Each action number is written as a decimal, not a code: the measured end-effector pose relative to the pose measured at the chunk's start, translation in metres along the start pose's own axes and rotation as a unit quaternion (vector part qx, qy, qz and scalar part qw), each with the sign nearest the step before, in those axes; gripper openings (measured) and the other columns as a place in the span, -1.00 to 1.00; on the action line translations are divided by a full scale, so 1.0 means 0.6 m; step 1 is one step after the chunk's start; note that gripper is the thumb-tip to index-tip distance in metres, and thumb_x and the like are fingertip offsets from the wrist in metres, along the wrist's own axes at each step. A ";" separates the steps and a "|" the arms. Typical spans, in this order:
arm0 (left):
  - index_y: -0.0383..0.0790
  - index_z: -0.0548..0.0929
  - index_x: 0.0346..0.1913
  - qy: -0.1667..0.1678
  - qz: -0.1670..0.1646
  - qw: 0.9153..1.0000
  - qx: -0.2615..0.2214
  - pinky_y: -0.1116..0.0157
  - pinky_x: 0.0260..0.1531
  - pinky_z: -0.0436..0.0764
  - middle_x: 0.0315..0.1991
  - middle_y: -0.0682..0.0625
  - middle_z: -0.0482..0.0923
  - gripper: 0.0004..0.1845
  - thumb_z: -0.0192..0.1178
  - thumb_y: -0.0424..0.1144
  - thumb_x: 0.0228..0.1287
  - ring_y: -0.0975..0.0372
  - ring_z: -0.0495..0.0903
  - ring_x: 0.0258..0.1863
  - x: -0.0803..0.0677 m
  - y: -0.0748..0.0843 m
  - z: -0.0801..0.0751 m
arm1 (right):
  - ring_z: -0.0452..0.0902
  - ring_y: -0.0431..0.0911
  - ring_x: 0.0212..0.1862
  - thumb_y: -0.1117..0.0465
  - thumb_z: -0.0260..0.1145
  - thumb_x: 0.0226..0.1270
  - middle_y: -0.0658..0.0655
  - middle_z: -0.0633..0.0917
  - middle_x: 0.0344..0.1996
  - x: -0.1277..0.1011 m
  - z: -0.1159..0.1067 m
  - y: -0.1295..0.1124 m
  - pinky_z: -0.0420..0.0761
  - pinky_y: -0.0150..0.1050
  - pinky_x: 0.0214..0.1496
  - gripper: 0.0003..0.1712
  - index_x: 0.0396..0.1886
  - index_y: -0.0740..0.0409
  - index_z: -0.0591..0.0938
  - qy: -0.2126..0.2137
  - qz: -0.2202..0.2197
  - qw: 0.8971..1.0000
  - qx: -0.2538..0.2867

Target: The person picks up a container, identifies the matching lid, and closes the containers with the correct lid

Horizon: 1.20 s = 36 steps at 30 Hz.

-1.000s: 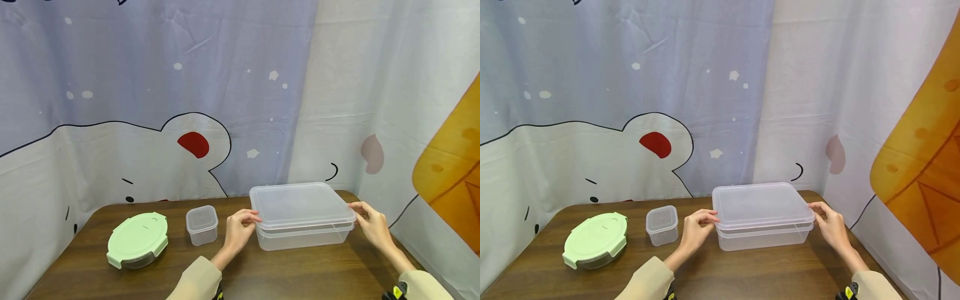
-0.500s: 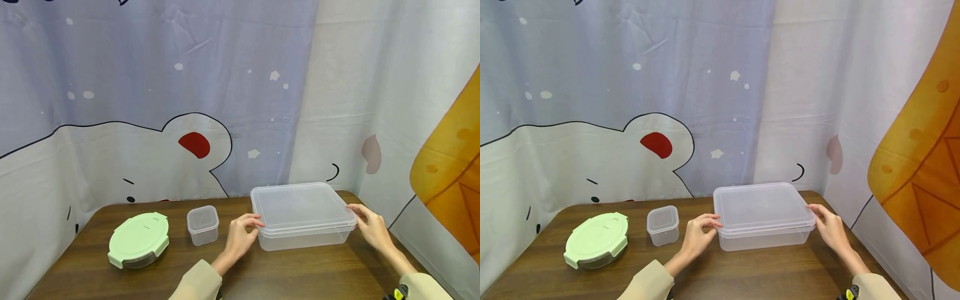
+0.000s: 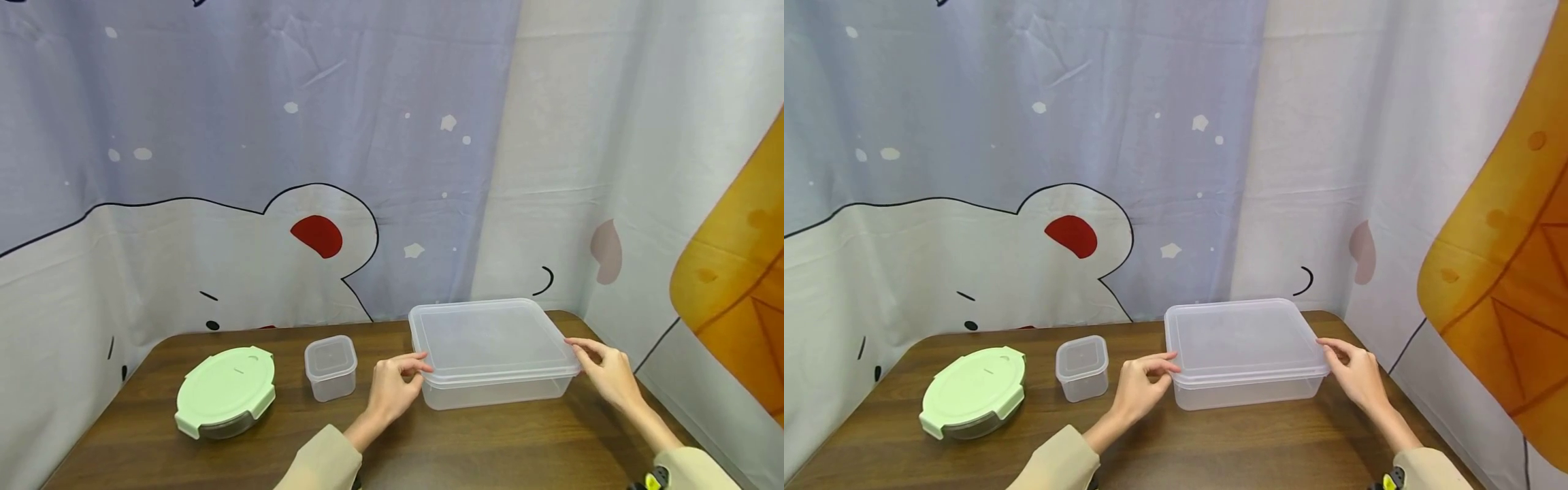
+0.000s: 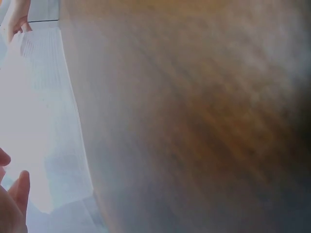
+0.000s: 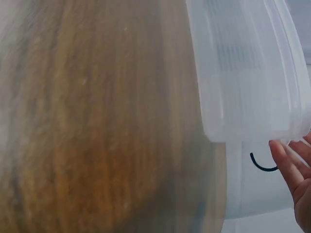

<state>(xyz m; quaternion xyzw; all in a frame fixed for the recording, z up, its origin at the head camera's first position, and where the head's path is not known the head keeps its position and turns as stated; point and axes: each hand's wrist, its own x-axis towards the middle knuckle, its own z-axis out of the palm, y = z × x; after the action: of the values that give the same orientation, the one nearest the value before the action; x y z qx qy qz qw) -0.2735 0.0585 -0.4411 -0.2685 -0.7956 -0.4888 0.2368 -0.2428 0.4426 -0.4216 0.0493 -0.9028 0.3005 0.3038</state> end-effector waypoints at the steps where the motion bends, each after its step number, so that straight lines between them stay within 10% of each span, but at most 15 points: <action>1: -0.12 0.81 -0.41 -0.004 -0.005 1.000 -0.002 0.62 -0.59 0.48 -0.15 0.02 0.75 -0.68 0.16 -0.55 -0.11 0.33 0.72 -0.38 0.000 0.001 0.000 | 0.53 -0.50 -0.52 0.21 0.23 0.36 0.23 0.77 -0.38 0.002 0.000 -0.002 0.37 -0.53 -0.57 -0.76 -0.08 0.17 0.72 0.001 0.004 1.000 -0.004; 8: -0.15 0.81 -0.37 -0.013 -0.005 1.000 -0.017 0.63 -0.52 0.52 -0.12 -0.01 0.74 -0.71 0.15 -0.51 -0.07 0.22 0.74 -0.23 -0.002 0.004 -0.001 | 0.45 -0.64 -0.39 0.09 0.29 0.32 0.27 0.77 -0.26 0.013 -0.006 -0.017 0.43 -0.59 -0.42 -0.62 -0.01 0.26 0.67 -0.025 0.047 0.998 -0.040; 14: -0.15 0.82 -0.38 -0.006 0.010 1.000 -0.014 0.57 -0.35 0.62 -0.13 -0.02 0.74 -0.71 0.15 -0.50 -0.08 0.18 0.73 -0.11 -0.002 0.003 0.000 | 0.57 -0.38 -0.36 0.22 0.24 0.29 0.26 0.78 -0.29 0.020 -0.011 -0.031 0.47 -0.41 -0.44 -0.68 -0.05 0.29 0.70 -0.037 0.041 0.995 -0.083; 25: -0.06 0.82 -0.44 -0.011 -0.016 1.000 0.013 0.63 -0.65 0.34 -0.19 0.06 0.76 -0.72 0.18 -0.48 -0.06 0.29 0.72 -0.31 0.003 0.009 -0.001 | 0.54 -0.40 -0.40 0.26 0.21 0.27 0.25 0.78 -0.32 0.020 -0.013 -0.031 0.46 -0.39 -0.47 -0.71 -0.09 0.28 0.71 -0.040 0.040 0.995 -0.087; 36: -0.32 0.70 -0.06 0.017 -0.179 0.981 -0.071 0.47 -0.49 0.64 -0.05 -0.25 0.65 -0.66 0.34 -0.30 0.06 0.17 0.75 -0.41 0.016 0.020 0.004 | 0.62 -0.21 -0.56 0.19 0.12 0.40 0.39 0.73 -0.25 0.026 -0.023 -0.043 0.47 -0.40 -0.52 -0.60 0.04 0.42 0.60 -0.116 0.096 0.987 -0.050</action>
<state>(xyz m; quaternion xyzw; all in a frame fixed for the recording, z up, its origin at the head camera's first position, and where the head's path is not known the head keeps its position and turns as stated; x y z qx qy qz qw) -0.2729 0.0673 -0.4279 -0.1298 -0.7896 -0.5833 0.1395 -0.2416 0.4310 -0.3905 -0.0179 -0.9463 0.2751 0.1690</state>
